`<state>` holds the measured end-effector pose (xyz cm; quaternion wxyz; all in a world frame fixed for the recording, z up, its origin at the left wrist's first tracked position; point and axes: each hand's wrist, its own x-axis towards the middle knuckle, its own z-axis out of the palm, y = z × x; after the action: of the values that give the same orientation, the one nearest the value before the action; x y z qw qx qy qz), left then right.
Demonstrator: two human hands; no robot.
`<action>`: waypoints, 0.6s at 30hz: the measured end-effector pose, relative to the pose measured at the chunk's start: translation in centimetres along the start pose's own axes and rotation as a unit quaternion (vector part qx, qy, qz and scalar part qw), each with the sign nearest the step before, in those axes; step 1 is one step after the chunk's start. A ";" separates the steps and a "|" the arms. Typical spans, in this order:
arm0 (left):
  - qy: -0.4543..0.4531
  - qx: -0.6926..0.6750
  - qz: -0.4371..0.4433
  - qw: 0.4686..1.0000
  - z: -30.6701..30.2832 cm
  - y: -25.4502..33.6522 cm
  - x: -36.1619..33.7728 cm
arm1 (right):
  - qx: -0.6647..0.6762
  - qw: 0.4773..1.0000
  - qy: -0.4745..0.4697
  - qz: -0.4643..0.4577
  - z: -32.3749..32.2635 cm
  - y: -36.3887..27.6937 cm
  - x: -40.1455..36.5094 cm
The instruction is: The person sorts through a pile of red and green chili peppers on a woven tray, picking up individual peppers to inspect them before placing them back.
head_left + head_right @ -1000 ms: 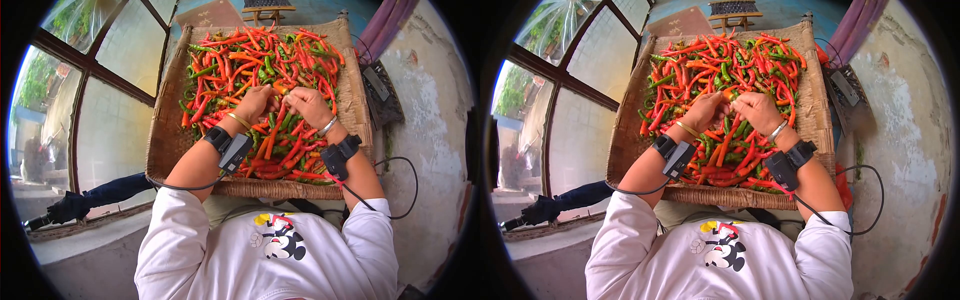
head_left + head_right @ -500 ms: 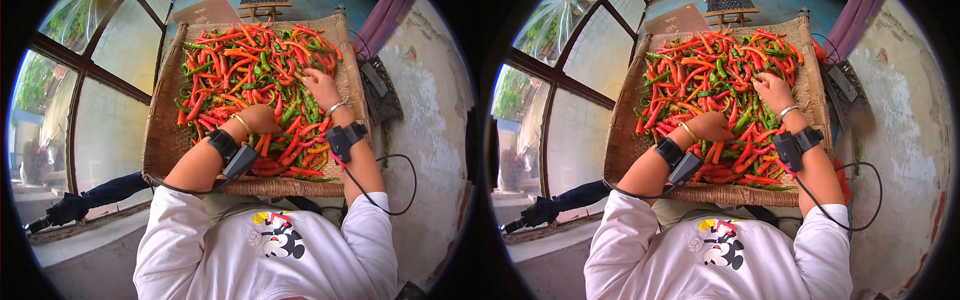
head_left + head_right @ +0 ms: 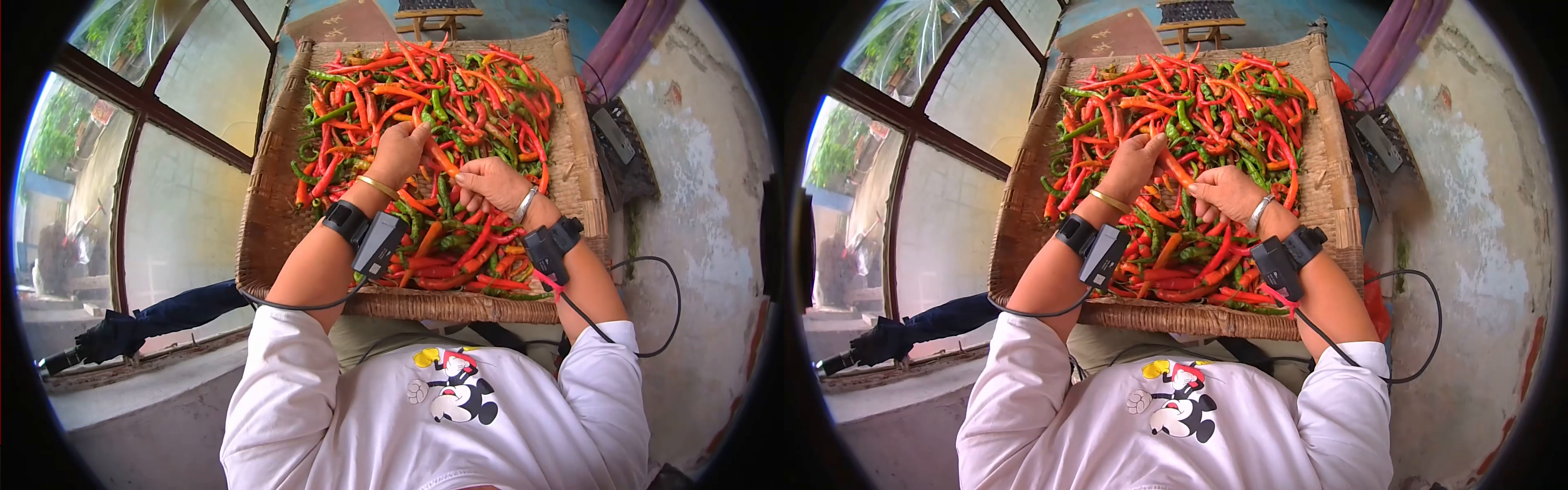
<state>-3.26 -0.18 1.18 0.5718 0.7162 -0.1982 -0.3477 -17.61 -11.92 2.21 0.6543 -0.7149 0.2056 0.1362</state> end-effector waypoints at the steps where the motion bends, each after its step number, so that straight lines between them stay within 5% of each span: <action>1: 0.000 -0.001 0.001 1.000 0.0 -0.1 0.1 | -0.001 1.000 0.000 0.000 0.0 -0.1 -0.1; 7: -0.086 -0.172 -0.050 0.980 1.9 -0.3 -1.0 | 0.047 0.992 0.090 -0.078 0.3 1.1 0.8; 9: -0.098 -0.191 -0.071 0.974 2.6 0.0 -1.9 | -0.173 0.947 0.194 -0.189 0.3 1.4 0.9; 10: -0.110 -0.210 -0.091 0.967 2.8 0.0 -2.0 | -0.172 0.947 0.194 -0.189 0.3 1.4 0.8; 12: -0.115 -0.201 -0.108 0.967 2.2 -0.1 -1.6 | -0.446 0.781 0.247 -0.361 0.2 1.2 0.5; 13: -0.131 -0.199 -0.124 0.963 1.7 -0.3 -1.0 | -0.445 0.782 0.247 -0.361 0.3 0.9 0.3; 15: -0.139 -0.151 -0.138 0.969 0.4 0.1 -0.4 | -0.251 0.897 0.215 -0.295 0.7 0.4 0.0; 18: -0.135 -0.024 -0.084 0.987 -1.6 1.0 0.6 | -0.132 0.940 0.227 -0.219 -0.2 0.9 0.7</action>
<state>-1.60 0.25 2.13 0.5257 0.6626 -0.2044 -0.4928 -17.37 -12.25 1.13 0.5039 -0.8339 0.1673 -0.1507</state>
